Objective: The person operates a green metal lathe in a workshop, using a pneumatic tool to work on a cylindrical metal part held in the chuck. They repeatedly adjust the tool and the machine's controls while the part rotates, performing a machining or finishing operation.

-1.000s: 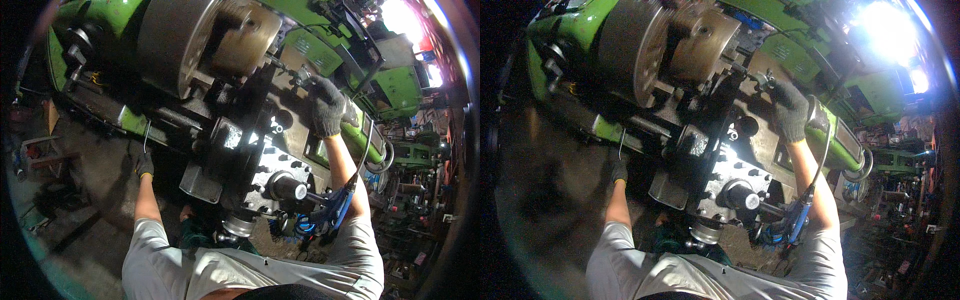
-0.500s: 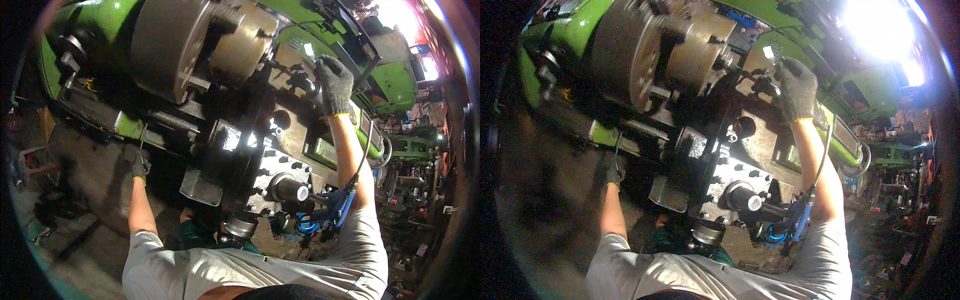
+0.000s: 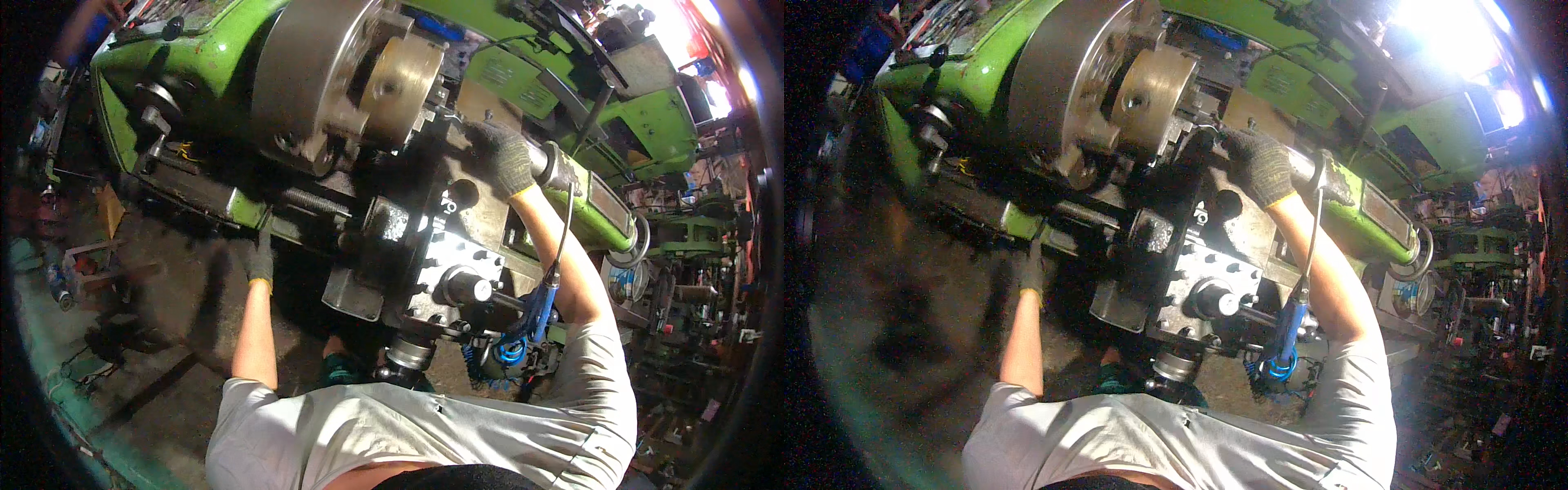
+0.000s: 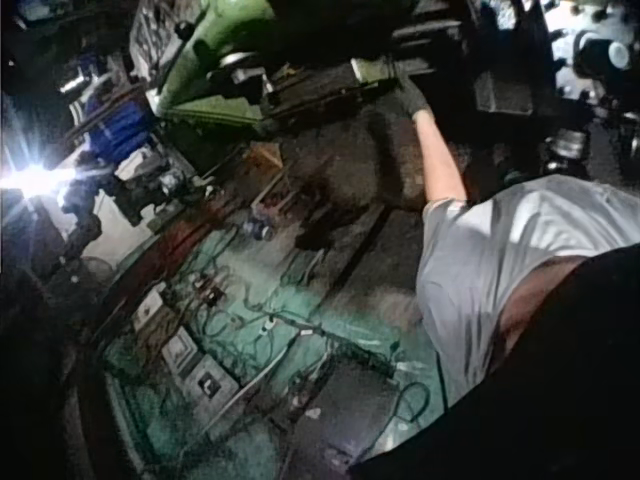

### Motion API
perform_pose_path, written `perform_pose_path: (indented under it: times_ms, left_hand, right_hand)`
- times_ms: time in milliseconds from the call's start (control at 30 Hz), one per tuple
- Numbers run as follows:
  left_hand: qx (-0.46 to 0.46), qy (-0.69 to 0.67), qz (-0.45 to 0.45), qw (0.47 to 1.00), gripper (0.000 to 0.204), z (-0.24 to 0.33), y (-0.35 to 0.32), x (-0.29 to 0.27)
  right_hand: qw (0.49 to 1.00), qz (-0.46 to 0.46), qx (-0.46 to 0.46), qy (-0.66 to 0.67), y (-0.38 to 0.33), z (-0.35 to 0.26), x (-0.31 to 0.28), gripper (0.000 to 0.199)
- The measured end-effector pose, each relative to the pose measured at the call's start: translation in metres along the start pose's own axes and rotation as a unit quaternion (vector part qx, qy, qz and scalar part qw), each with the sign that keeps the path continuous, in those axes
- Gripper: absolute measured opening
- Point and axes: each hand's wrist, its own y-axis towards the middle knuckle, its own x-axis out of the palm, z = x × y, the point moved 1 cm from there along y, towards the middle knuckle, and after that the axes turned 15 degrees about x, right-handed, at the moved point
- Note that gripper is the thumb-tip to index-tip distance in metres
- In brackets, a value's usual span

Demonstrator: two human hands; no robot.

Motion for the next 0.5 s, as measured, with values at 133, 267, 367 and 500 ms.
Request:
perform_pose_path:
  times_ms: [133, 267, 367, 500]
  left_hand:
    - [-0.097, -0.084, 0.033, 0.991, 0.083, 0.028, -0.051, -0.008]
    - [-0.097, -0.069, 0.039, 0.992, 0.083, 0.053, -0.100, -0.032]
    - [-0.189, -0.001, -0.009, 0.982, 0.082, 0.035, -0.131, -0.031]
    - [-0.194, -0.003, -0.100, 0.976, 0.083, 0.026, -0.146, -0.037]
  right_hand:
    - [0.990, 0.036, 0.035, 0.133, -0.003, 0.015, 0.008, 0.047]
    - [0.946, -0.002, 0.127, 0.298, 0.005, 0.027, 0.010, 0.048]
    - [0.988, 0.063, 0.020, 0.137, 0.009, 0.017, 0.006, 0.049]
    - [0.999, -0.001, 0.021, 0.027, 0.007, -0.008, -0.004, 0.045]
